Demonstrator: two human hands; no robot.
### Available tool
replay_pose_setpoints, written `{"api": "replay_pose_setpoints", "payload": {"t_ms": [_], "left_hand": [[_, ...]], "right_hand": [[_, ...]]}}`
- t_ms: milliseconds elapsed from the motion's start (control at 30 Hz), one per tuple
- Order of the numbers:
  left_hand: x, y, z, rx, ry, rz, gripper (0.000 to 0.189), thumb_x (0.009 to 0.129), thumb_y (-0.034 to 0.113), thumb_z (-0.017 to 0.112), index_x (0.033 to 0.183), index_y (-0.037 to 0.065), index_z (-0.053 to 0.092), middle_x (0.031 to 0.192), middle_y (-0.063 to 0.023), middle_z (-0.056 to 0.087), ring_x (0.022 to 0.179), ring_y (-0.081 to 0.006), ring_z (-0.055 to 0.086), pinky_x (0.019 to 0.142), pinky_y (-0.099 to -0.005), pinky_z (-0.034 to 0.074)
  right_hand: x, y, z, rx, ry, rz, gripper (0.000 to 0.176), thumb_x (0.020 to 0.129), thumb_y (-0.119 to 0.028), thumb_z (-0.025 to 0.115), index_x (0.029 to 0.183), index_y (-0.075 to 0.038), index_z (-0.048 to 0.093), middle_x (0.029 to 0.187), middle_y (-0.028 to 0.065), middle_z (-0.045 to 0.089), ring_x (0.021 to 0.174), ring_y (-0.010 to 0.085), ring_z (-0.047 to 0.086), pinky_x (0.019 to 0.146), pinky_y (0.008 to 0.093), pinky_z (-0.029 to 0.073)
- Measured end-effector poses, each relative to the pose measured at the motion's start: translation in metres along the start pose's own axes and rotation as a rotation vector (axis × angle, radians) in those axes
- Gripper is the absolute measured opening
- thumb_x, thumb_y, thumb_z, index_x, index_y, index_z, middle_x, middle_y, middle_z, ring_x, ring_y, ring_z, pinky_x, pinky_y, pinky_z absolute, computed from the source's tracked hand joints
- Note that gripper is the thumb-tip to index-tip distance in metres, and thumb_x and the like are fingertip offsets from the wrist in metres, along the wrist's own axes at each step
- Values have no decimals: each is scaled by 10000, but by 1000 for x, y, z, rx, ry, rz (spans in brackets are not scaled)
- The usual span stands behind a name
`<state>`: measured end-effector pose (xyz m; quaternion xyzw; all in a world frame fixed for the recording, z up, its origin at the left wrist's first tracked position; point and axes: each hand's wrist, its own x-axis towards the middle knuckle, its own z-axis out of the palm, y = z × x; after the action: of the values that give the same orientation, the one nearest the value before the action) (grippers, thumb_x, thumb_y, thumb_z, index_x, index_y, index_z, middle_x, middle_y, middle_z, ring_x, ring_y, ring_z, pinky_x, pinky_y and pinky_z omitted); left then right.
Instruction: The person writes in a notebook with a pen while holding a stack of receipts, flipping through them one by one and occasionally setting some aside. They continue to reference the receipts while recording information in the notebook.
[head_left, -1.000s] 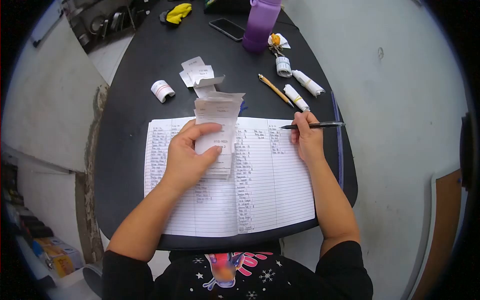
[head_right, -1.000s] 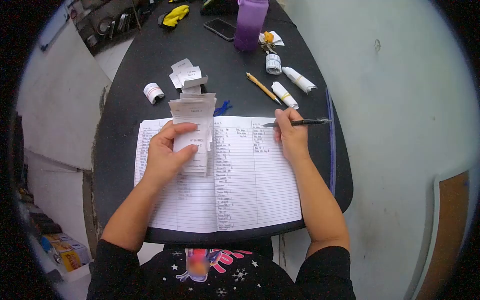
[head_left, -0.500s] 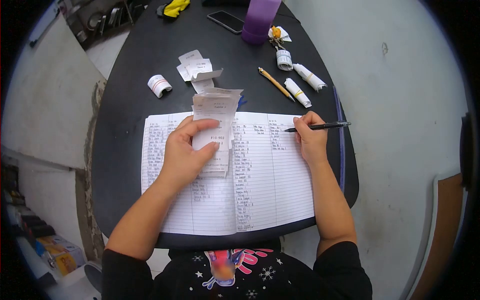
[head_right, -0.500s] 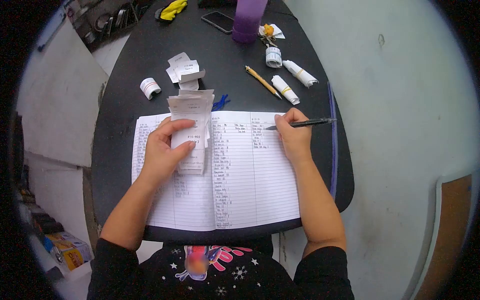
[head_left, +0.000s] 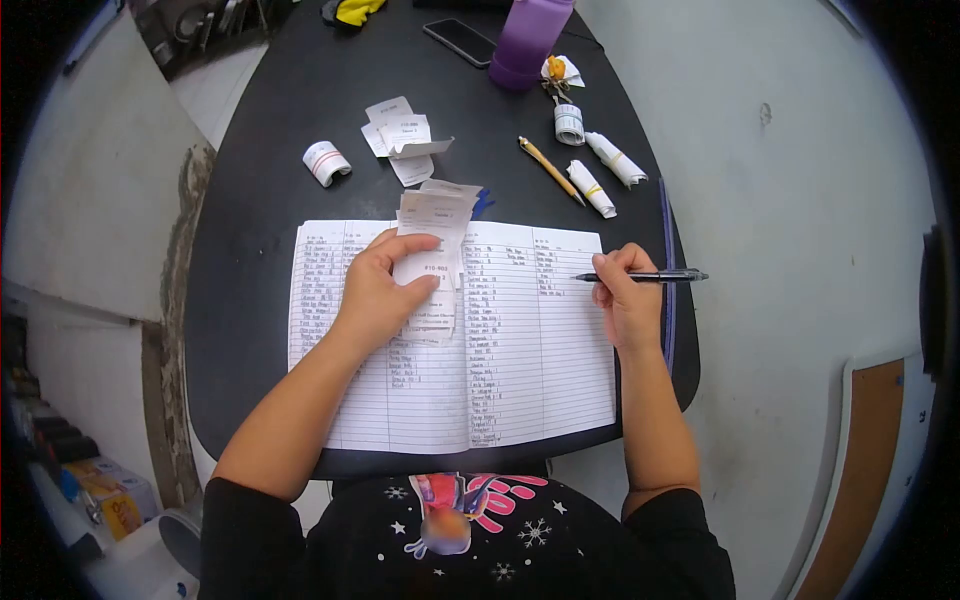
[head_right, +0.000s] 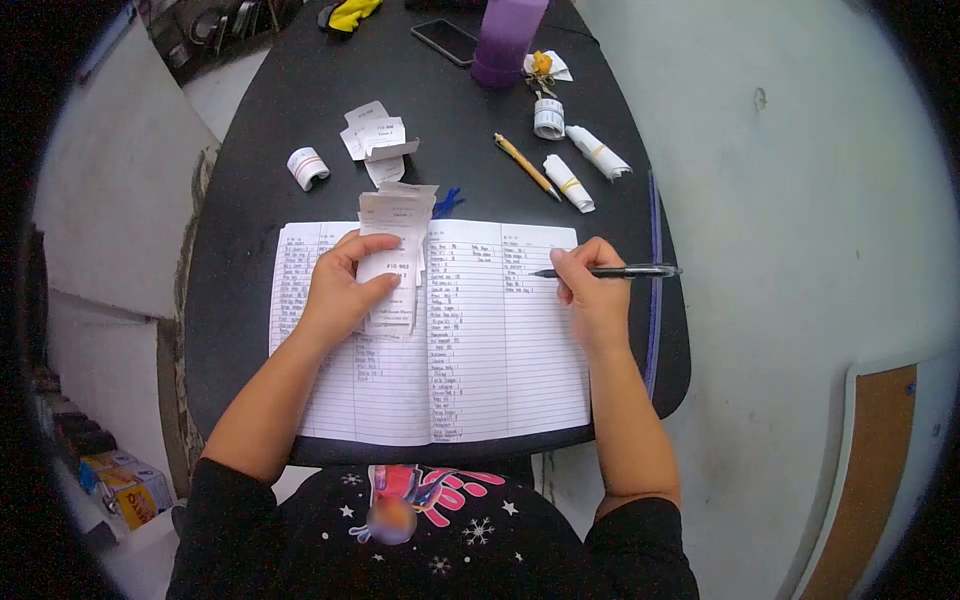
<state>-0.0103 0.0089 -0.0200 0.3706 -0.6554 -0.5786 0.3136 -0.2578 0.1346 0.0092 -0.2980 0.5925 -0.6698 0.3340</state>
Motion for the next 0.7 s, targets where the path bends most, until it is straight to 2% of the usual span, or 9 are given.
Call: {"api": "replay_pose_setpoints", "payload": {"t_ms": [133, 333, 433, 533, 700], "left_hand": [[1, 4, 0, 33, -12, -30, 384, 705, -108, 655, 1077, -13, 641, 1071, -71, 571, 999, -172, 594, 871, -262, 495], [2, 2, 0, 29, -22, -28, 372, 712, -113, 645, 1070, -11, 643, 1075, -70, 563, 1000, -175, 592, 864, -266, 498], [2, 4, 2, 33, -23, -40, 364, 717, -110, 644, 1067, -9, 644, 1068, -71, 562, 997, -173, 591, 863, -265, 497], [2, 6, 2, 23, -28, -59, 360, 719, -105, 649, 1066, -9, 644, 1063, -70, 562, 994, -169, 590, 864, -262, 496], [2, 4, 0, 91, -30, -23, 356, 719, -96, 657, 1065, -11, 644, 1050, -67, 558, 964, -165, 599, 834, -256, 508]], "right_hand": [[2, 16, 0, 17, 57, 17, 306, 831, -36, 667, 649, -109, 432, 574, -5, 476, 438, 55, 397, 396, 213, 321], [6, 31, 1, 20, 117, 22, 320, 832, 15, 624, 630, -102, 405, 560, -7, 467, 425, 52, 383, 393, 211, 310], [3, 33, -1, -20, 75, -5, 320, 822, 43, 608, 614, -88, 403, 562, -10, 471, 450, 50, 385, 431, 211, 322], [-1, 31, 4, -224, 115, -29, 313, 807, 55, 606, 603, -74, 406, 567, -12, 479, 490, 44, 392, 474, 216, 329], [-5, 36, 6, -367, 55, -119, 304, 789, 40, 623, 592, -66, 417, 553, -19, 472, 520, 41, 401, 494, 227, 326]]}}
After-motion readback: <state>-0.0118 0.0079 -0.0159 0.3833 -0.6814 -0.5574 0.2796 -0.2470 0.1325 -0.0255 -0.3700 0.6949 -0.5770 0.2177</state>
